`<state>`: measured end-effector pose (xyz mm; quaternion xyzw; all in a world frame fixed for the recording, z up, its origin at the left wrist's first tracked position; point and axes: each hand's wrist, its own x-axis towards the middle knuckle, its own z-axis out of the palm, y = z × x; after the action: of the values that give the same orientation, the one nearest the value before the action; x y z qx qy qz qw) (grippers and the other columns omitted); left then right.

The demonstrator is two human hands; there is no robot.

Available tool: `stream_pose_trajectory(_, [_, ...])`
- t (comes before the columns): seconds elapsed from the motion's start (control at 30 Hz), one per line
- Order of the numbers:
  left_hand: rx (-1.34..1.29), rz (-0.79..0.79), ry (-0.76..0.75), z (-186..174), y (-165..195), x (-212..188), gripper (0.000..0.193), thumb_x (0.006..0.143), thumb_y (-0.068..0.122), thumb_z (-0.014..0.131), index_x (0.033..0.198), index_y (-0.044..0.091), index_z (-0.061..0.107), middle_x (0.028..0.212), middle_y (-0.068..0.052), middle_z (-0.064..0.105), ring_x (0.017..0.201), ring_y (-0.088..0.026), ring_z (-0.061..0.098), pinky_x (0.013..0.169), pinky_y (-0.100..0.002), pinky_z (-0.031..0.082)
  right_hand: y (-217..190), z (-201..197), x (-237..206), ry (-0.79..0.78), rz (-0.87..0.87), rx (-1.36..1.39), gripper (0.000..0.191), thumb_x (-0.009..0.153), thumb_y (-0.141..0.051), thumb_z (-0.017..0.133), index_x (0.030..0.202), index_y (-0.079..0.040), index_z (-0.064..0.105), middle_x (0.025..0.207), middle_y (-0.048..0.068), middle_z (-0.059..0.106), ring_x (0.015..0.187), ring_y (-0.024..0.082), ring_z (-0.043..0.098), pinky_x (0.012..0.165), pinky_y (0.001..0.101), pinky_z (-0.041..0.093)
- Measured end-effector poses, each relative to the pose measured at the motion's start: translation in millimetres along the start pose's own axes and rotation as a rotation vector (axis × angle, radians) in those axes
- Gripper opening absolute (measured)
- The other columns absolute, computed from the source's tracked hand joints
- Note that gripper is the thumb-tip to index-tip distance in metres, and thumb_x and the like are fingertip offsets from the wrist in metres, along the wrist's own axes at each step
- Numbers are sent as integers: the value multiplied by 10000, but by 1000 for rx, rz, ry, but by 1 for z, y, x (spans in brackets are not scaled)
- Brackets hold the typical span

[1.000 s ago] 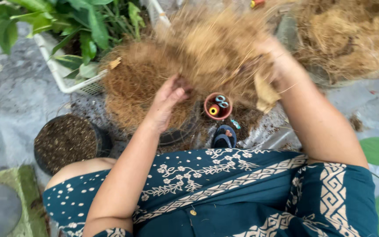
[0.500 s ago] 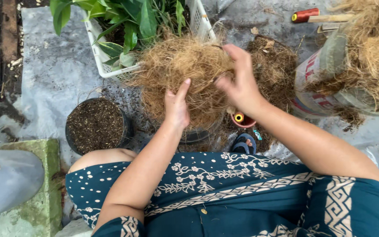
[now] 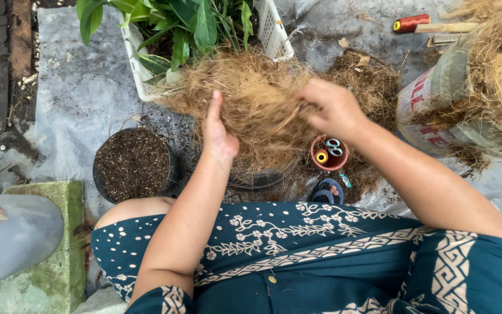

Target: The person sits on the ground and lines a round planter with coconut coir fiber, pressing and shaping the fiber to fit the pot. They then take soil from a nearby pot and press it into the fiber-lined planter, spreading it across the base.

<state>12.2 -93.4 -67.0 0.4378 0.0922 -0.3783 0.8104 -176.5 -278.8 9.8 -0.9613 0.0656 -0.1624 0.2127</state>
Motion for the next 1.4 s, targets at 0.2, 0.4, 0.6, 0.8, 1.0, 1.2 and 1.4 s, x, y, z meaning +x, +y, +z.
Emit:
stream_pose_trajectory(0.2, [-42, 195, -19, -9, 22, 3, 903, 781, 503, 818, 1488, 45, 492, 1507, -151, 549, 1418, -351, 501, 1181, -588, 371, 80, -58, -20, 315, 28, 116, 222, 920, 47, 726, 1126, -34, 711, 1095, 63, 706, 1042, 167, 679, 924, 331, 568])
stream_pose_trajectory(0.4, [-112, 176, 14, -10, 22, -1, 836, 780, 512, 781, 1448, 74, 536, 1467, -144, 574, 1349, -345, 548, 1154, -600, 398, 154, -153, -63, 705, 324, 418, 196, 1018, 61, 613, 1177, -14, 700, 1090, 36, 691, 953, 119, 597, 853, 267, 491])
stream_pose_trajectory(0.6, [-89, 110, 68, -1, 20, -10, 831, 753, 514, 783, 1435, 113, 527, 1460, -124, 561, 1367, -357, 520, 1173, -648, 335, 182, -197, -123, 420, 782, -66, 209, 1019, -17, 674, 1228, -21, 676, 1153, 83, 678, 1048, 180, 604, 921, 333, 495])
stream_pose_trajectory(0.8, [-43, 81, -17, 6, 4, -9, 874, 740, 562, 772, 1456, 147, 491, 1517, -124, 500, 1431, -351, 426, 1194, -608, 256, 172, -182, -152, -109, 1058, -428, 281, 1019, -96, 736, 1279, -29, 653, 1217, 130, 666, 1143, 241, 612, 988, 399, 499])
stream_pose_trajectory(1.0, [-46, 68, -97, 7, -24, 2, 754, 786, 494, 738, 1420, 151, 516, 1539, -110, 475, 1432, -318, 400, 1199, -536, 200, 108, -192, -102, 148, 737, -792, 379, 1019, -174, 798, 1330, -36, 629, 1280, 177, 653, 1238, 301, 619, 1055, 465, 502])
stream_pose_trajectory(1.2, [10, 145, -386, 17, -49, -8, 537, 819, 298, 792, 1260, 37, 629, 1326, -133, 641, 1309, -290, 552, 1192, -473, 330, -8, -91, -26, 147, 41, 32, 756, 951, -441, 793, 1511, -15, 514, 1465, 204, 564, 1383, 353, 552, 1167, 492, 445])
stream_pose_trajectory(1.4, [305, 230, -334, 28, -37, -24, 302, 944, 160, 757, 1170, 6, 629, 1077, -81, 719, 983, -190, 685, 927, -364, 574, -60, -20, 42, 63, 47, 72, 923, 754, -541, 894, 1413, 5, 548, 1367, 207, 594, 1242, 351, 597, 1053, 457, 471])
